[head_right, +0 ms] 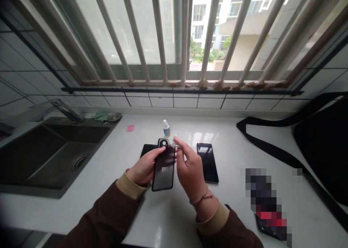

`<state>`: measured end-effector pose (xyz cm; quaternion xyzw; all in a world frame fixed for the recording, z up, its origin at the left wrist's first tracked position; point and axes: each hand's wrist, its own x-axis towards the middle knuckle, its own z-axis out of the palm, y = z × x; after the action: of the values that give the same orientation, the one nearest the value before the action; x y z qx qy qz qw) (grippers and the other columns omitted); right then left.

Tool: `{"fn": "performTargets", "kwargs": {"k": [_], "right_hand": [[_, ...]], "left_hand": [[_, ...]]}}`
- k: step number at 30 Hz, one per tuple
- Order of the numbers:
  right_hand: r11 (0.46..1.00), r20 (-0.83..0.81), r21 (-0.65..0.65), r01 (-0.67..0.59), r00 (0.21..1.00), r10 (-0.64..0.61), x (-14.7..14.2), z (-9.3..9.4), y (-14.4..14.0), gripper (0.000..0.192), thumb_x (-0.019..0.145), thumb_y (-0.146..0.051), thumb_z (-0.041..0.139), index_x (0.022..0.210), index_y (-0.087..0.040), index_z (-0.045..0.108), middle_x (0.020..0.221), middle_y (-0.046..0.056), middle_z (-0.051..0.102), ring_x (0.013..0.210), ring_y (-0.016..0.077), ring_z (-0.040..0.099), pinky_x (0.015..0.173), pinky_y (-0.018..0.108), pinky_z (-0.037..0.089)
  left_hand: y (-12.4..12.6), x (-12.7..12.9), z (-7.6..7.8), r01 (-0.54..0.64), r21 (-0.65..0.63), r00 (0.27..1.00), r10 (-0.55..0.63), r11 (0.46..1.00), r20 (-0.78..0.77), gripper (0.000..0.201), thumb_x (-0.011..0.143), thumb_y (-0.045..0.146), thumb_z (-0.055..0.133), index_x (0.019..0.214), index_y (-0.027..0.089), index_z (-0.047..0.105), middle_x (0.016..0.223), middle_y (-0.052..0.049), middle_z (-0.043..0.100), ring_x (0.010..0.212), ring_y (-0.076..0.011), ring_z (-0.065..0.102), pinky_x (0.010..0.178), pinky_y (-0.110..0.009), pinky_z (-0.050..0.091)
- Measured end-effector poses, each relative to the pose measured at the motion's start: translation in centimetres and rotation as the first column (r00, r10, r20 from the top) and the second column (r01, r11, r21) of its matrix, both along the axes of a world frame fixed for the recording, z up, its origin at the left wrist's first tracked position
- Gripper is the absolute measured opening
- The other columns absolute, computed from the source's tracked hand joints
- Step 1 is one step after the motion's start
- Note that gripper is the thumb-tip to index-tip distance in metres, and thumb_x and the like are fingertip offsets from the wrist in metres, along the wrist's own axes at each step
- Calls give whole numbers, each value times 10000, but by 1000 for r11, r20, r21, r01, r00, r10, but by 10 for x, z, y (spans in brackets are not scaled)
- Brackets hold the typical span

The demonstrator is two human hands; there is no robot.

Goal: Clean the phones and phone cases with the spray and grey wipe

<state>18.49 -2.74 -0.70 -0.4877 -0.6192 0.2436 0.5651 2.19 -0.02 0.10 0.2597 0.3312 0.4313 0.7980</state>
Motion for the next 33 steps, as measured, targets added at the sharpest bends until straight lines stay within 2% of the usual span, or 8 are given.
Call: {"fn": "performTargets", "kwargs": {"k": [4,9,17,20,23,27,30,33], "right_hand": [[971,249,131,-198,955,161,-8,-1,-3,463,1035,-108,468,1421,-249,682,1475,92,675,1397,253,624,1221,503,495],[928,383,159,-336,887,256,-12,-5,-4,494,991,-49,480,1409,-230,673,1494,101,658,1441,243,580,1222,491,503],[885,371,150,-442,855,364,-13,-2,-13,397,937,-57,552,1249,-236,720,1392,85,732,1338,224,672,1183,429,541],[890,293,124,-440,873,390,-13,3,-15,341,925,-75,577,1161,-247,752,1286,63,786,1235,228,738,1129,415,580],[928,34,-9,-371,928,371,-11,5,-14,269,946,-116,558,1026,-237,785,1139,56,830,1101,234,790,1011,401,638],[958,-323,-219,-186,940,109,-5,-3,-2,298,1031,-278,517,1108,-200,794,1168,95,817,1076,256,788,906,406,672],[964,-259,-254,-74,966,6,-4,-9,3,341,1038,-335,533,1230,-196,778,1210,108,804,1091,271,781,919,430,671],[977,-50,-169,-126,992,119,-10,-9,-2,333,1029,-258,540,1262,-220,776,1249,96,797,1173,271,761,1039,449,626]], "left_hand": [[2,4,0,-87,-54,992,92,995,82,335,1027,260,585,1233,60,758,1202,-202,785,1165,-276,748,1111,-365,534],[10,-2,3,-159,-51,982,163,986,98,487,1051,382,471,1273,42,739,1334,-220,735,1290,-291,685,1137,-374,521],[20,-10,6,-499,-69,853,504,864,135,414,1022,356,494,1165,56,742,1178,-213,784,1075,-265,770,1013,-382,604],[23,-13,7,-588,-80,791,592,805,151,369,1001,341,518,1155,83,732,1105,-181,797,1017,-257,779,962,-382,625],[24,-16,6,-620,-83,765,625,780,155,332,971,324,540,1142,110,728,1032,-146,798,902,-235,775,875,-366,644],[21,-15,6,-630,-44,759,627,776,175,314,945,309,560,1128,113,724,1027,-148,789,905,-243,767,873,-379,641],[19,-12,7,-618,-9,771,607,786,193,339,955,315,554,1165,102,715,1067,-167,785,952,-257,768,917,-401,629],[17,-11,9,-624,3,764,609,782,214,343,958,325,554,1180,119,714,1072,-152,783,963,-253,768,952,-406,616]]}}
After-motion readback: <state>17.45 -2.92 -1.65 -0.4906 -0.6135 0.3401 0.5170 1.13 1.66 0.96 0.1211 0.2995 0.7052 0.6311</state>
